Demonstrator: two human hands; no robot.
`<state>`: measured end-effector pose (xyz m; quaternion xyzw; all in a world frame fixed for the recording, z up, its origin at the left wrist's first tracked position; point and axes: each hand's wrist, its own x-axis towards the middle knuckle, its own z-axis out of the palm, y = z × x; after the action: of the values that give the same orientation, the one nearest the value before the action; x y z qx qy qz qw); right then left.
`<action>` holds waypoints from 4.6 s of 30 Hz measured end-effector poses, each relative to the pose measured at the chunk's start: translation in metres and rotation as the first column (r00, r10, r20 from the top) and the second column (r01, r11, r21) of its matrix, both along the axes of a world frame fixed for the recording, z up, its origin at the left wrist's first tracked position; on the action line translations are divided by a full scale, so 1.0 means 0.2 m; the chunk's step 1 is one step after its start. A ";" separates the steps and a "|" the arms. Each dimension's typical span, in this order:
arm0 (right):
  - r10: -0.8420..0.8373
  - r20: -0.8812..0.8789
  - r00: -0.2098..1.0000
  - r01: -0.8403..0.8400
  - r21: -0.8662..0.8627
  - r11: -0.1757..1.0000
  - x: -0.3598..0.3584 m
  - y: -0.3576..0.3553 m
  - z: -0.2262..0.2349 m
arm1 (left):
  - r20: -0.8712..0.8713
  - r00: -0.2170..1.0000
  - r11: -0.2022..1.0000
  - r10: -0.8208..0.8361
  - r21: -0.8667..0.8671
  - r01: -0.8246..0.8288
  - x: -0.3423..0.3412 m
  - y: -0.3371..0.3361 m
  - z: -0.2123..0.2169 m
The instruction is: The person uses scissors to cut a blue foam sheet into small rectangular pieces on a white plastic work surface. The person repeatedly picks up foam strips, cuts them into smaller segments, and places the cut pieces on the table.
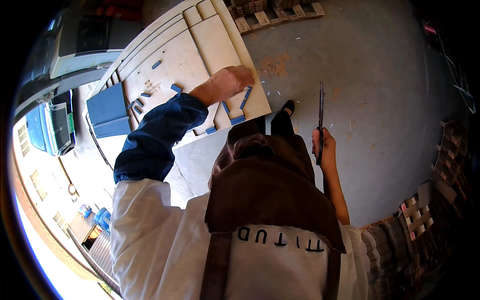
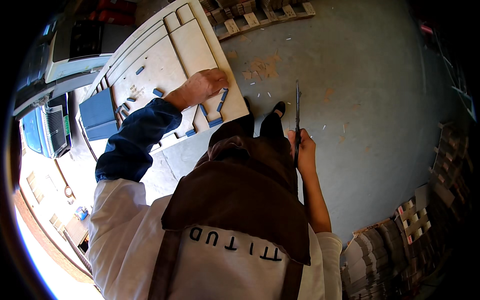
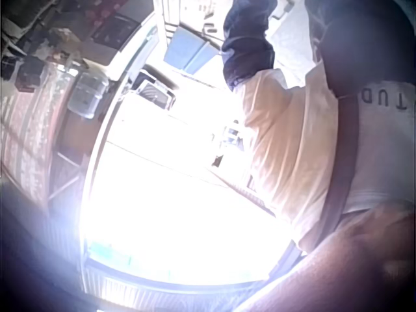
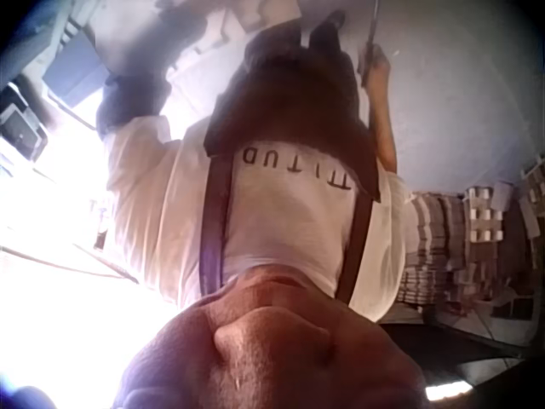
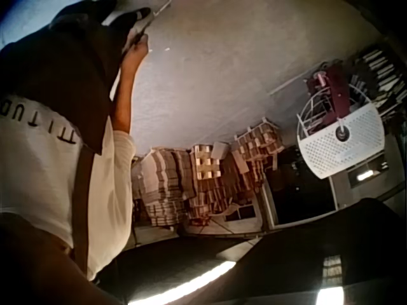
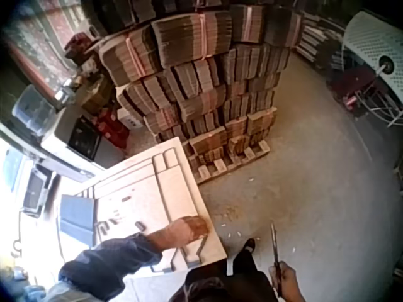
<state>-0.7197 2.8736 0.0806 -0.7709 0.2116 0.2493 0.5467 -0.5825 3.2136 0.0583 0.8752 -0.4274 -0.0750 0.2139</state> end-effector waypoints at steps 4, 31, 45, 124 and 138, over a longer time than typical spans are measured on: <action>-0.004 -0.018 1.000 0.004 0.033 0.999 0.00 0.03 0.00 | 0.020 1.000 1.000 0.007 0.010 -0.007 -0.01 -0.01 -0.02; 0.184 0.216 0.959 -0.209 0.101 0.973 0.42 0.60 -0.40 | -0.464 0.632 0.653 0.620 -0.140 -0.744 -0.16 -0.07 -0.10; 0.224 0.271 0.936 -0.247 0.053 0.968 0.41 0.60 -0.50 | -0.418 0.566 0.605 0.711 -0.048 -0.795 -0.22 -0.16 -0.10; 0.468 0.060 0.882 -0.443 0.442 0.780 0.67 0.34 -0.01 | -0.631 0.152 0.050 0.761 -0.177 -0.983 -0.58 -0.81 0.18; 0.580 0.289 0.762 -0.598 -0.034 0.801 0.78 0.69 -0.26 | -0.704 -0.234 -0.442 0.671 -0.126 -0.888 -0.92 -0.25 0.10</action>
<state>-0.5639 3.0110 0.0283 -0.8089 -0.1296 0.3009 0.4882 -0.7666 3.1637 0.0780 0.6841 0.4640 0.1462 0.5434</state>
